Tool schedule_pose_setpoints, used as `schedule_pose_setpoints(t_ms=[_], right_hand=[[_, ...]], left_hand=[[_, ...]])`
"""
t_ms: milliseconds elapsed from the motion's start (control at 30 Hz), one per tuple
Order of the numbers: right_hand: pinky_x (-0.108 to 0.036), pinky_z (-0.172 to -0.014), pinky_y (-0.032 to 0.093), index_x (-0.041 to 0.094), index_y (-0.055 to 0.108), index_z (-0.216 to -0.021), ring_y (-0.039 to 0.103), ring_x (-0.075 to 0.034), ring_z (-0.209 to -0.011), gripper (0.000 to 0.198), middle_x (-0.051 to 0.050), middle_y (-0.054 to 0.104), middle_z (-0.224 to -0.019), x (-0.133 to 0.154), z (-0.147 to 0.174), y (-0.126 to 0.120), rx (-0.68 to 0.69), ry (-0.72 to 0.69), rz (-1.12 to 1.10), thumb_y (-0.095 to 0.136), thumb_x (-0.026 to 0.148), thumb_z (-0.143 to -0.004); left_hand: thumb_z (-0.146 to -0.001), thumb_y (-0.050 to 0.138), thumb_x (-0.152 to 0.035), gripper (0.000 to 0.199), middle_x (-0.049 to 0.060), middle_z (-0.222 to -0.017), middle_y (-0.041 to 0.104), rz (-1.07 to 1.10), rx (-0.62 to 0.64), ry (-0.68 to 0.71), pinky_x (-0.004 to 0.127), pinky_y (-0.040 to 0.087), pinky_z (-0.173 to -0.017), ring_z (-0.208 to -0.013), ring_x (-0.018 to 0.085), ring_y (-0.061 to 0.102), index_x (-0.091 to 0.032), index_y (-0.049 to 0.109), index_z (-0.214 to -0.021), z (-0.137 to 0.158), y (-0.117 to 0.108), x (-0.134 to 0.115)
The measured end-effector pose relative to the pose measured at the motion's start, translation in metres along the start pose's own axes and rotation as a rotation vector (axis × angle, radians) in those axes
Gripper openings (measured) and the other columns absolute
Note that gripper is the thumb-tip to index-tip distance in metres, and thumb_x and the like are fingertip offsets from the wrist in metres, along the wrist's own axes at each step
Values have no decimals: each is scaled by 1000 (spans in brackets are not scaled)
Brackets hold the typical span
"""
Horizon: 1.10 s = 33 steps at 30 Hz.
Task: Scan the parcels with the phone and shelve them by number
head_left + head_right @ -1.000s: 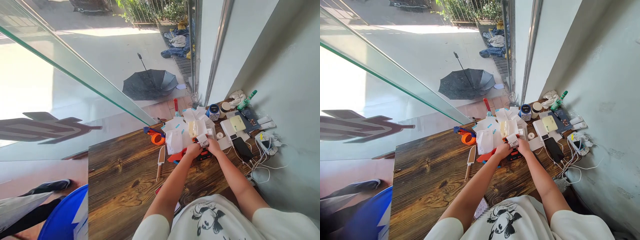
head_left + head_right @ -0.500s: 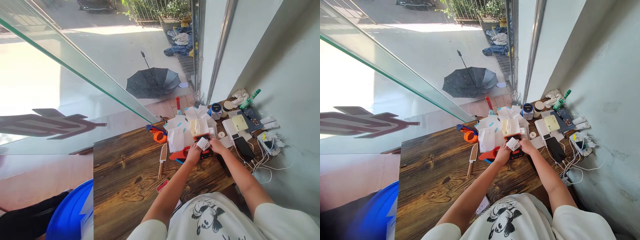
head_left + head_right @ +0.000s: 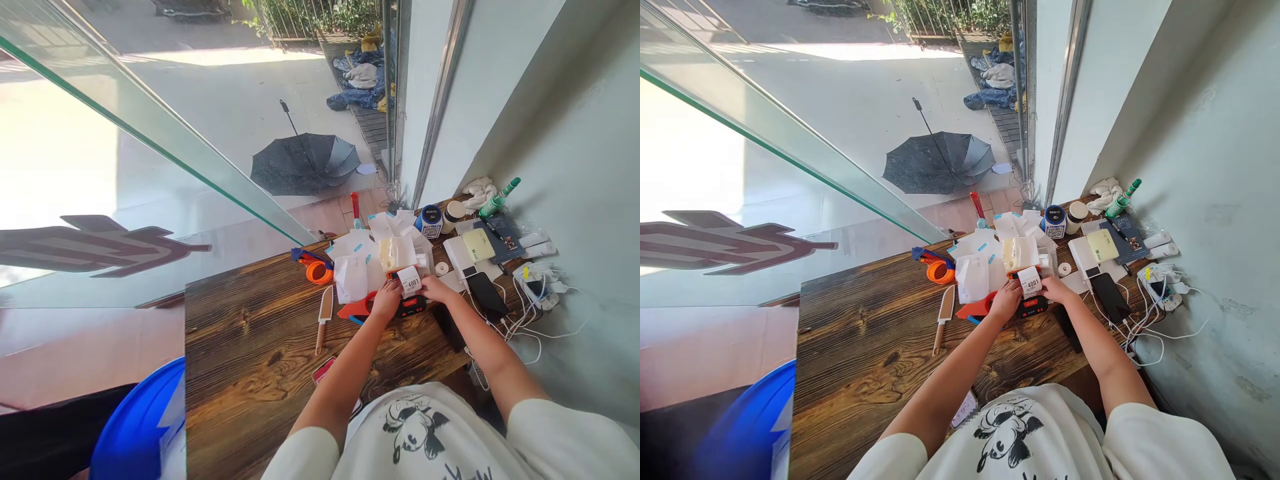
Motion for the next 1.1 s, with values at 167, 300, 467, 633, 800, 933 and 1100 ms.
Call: schedule_pose_setpoints(t_ms=[167,300,467,633,800,933,1100], right_hand=[[-31,-87,52,16,78,-92,70,-23,-96,15,-9,76,-104,1,1,0,-4,-33,-3,72,13,-78],[-35,-93,50,17,78,-91,65,-26,-107,13,-9,76,-103,3,6,-1,-28,-64,18,72,15,-80],[-38,-96,48,17,78,-90,62,-26,-109,12,-9,77,-99,8,11,1,-42,-109,49,68,14,-84],[-39,-96,48,18,77,-91,61,-26,-107,14,-9,76,-102,11,14,2,-75,-122,63,66,12,-85],[-40,-96,48,16,75,-96,61,-27,-107,14,-11,74,-105,12,14,4,-98,-120,83,65,13,-86],[-39,-95,48,16,74,-99,60,-27,-106,14,-10,73,-104,12,14,6,-110,-122,92,68,18,-87],[-38,-95,49,16,74,-103,58,-26,-106,18,-11,72,-107,10,13,11,-133,-119,95,67,21,-88]], left_hand=[[-90,59,-24,25,11,-126,64,22,-22,100,38,35,-118,-123,24,55,-19,72,-110,14,-3,-7],[-93,57,-31,23,11,-120,66,26,-38,95,42,39,-115,-117,23,58,-20,72,-107,16,-3,-8],[-93,59,-31,21,11,-117,69,7,-20,79,45,37,-116,-117,26,59,-21,74,-105,12,-3,-11],[-90,63,-34,24,14,-110,71,-27,-21,-4,49,34,-117,-111,30,62,-20,75,-105,7,0,-13],[-92,57,-26,25,15,-107,72,-40,-16,-51,48,34,-117,-111,29,63,-16,75,-107,3,2,-16],[-89,59,-20,28,16,-109,72,-23,2,-32,49,32,-119,-115,30,62,-14,73,-112,3,2,-16],[-88,57,-14,30,13,-112,72,15,18,21,46,36,-118,-116,28,62,-17,74,-112,5,0,-12]])
Point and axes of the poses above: each hand's wrist, its own z-axis away from the middle knuckle, its own y-axis out of the palm, x = y × z, the point moved 8 cm from there along -z, towards the middle knuckle
